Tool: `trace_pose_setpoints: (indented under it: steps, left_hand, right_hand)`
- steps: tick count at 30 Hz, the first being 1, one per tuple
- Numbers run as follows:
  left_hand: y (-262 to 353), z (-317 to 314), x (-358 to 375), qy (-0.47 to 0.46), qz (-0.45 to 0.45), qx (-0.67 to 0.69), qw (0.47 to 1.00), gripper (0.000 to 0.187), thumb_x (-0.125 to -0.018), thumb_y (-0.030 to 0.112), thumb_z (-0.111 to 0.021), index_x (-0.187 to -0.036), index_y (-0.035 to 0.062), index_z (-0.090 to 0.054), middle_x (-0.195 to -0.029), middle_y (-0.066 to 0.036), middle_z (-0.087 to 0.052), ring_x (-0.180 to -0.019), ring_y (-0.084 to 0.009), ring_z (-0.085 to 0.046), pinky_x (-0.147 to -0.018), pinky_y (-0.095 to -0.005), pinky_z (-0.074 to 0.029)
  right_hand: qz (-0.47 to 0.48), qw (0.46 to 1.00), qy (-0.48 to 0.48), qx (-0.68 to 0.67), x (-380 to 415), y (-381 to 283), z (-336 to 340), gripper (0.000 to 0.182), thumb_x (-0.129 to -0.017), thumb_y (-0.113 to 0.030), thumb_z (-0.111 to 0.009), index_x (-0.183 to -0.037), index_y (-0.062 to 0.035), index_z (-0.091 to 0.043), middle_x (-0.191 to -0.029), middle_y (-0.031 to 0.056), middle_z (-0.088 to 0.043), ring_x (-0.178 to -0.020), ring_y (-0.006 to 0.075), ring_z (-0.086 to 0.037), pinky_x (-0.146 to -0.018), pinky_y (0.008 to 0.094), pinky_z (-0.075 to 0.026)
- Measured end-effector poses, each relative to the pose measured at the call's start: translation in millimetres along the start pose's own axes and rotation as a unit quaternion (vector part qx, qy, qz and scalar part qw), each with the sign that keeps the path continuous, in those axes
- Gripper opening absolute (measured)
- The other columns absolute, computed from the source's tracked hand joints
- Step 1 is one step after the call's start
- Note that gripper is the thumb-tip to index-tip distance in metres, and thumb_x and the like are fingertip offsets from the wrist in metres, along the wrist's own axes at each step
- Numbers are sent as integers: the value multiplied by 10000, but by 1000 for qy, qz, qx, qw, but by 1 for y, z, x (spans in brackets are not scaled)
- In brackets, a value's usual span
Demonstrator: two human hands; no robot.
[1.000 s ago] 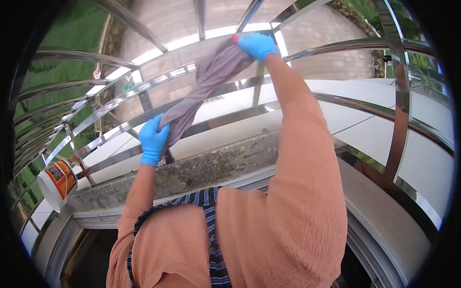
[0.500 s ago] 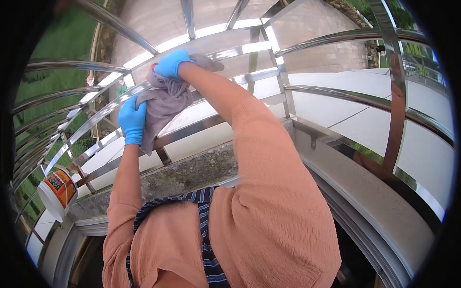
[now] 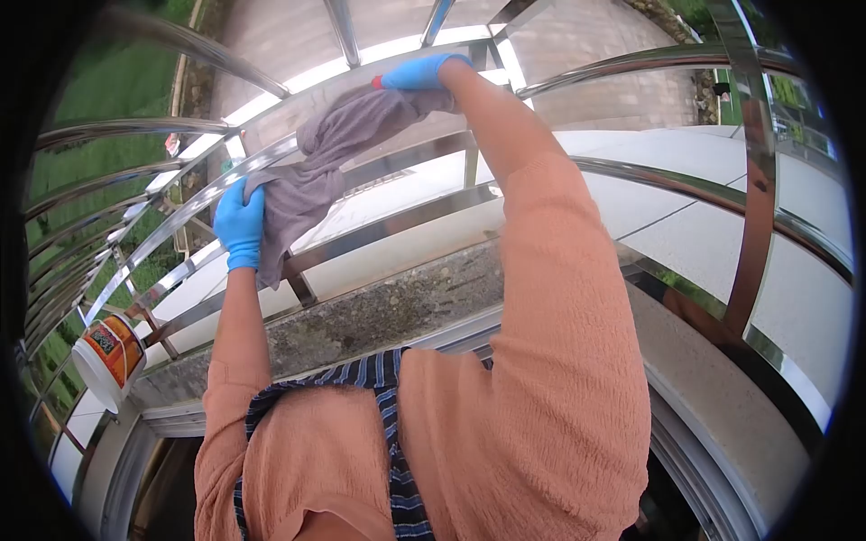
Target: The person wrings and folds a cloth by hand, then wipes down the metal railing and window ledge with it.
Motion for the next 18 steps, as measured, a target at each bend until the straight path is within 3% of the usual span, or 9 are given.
trace_pose_setpoints:
  steps: [2,4,7,8,11,12,15,16,18]
  left_hand:
    - [1,1,-1,-11,12,7,1000,246,-761,290,-659,-972,170,-694,-817,-82,-662,-758,-282,-633,-697,-385,-503]
    - [4,3,-1,-19,18,-1,1000,246,-754,291,-661,-969,177,-696,-813,-77,-661,-762,-274,-634,-694,-382,-503]
    - [5,5,-1,-18,8,-26,999,248,-742,295,-667,-962,185,-698,-809,-68,-659,-765,-264,-633,-689,-377,-503]
    - [5,4,-1,-15,4,-28,999,253,-738,298,-669,-964,186,-697,-808,-64,-657,-765,-262,-633,-690,-377,-502]
    - [6,3,-1,-16,8,-25,1000,274,-733,308,-675,-976,184,-692,-812,-56,-653,-767,-263,-630,-699,-378,-500]
    - [7,4,-1,-20,11,-24,999,282,-731,312,-677,-981,183,-690,-815,-54,-651,-769,-264,-628,-703,-379,-499]
    - [2,0,1,-24,14,-66,997,291,-735,318,-678,-988,173,-688,-813,-61,-646,-765,-269,-626,-696,-382,-497]
    - [4,3,1,-28,26,-63,997,288,-738,302,-685,-984,153,-692,-838,-74,-658,-780,-268,-632,-702,-387,-503]
    - [-2,-5,4,-17,7,-35,999,292,-743,280,-687,-993,129,-691,-881,-84,-673,-810,-267,-640,-726,-387,-510]
  right_hand:
    - [76,991,113,17,-23,42,27,737,-777,-687,-529,-1152,-61,-629,-1074,186,-630,-852,253,-633,-765,361,-522]
    - [41,991,129,-11,-16,52,38,779,-762,-665,-559,-1267,-71,-568,-1226,220,-570,-1052,308,-589,-909,397,-461]
    - [-20,963,232,134,-30,46,37,649,-824,-545,-567,-1245,-51,-571,-1215,160,-584,-1081,270,-561,-893,368,-450]
    - [0,955,240,173,-31,46,36,641,-834,-580,-493,-1203,-69,-610,-1275,198,-554,-1178,327,-523,-948,397,-423]
    - [-20,899,352,260,-29,40,23,601,-868,-568,-432,-1144,-81,-651,-1235,199,-578,-1157,350,-532,-928,409,-433]
    - [16,849,430,307,-36,44,16,529,-887,-513,-395,-1027,-100,-695,-1031,166,-668,-958,349,-632,-812,451,-468]
    - [79,828,472,293,-18,22,-16,464,-896,-465,-391,-947,-122,-699,-906,113,-694,-799,333,-661,-720,468,-458]
    - [133,784,519,312,-33,18,-30,416,-881,-440,-417,-796,-145,-697,-768,84,-688,-679,316,-655,-626,460,-427]
    - [144,784,574,187,-25,-10,-60,402,-844,-413,-454,-615,-162,-669,-626,114,-632,-626,318,-621,-599,422,-395]
Point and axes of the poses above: each hand's wrist, its own x-axis away from the middle knuckle, its own z-axis out of the back of the hand, y = z × x, the point moved 2 cm from there along -x, towards the middle knuckle
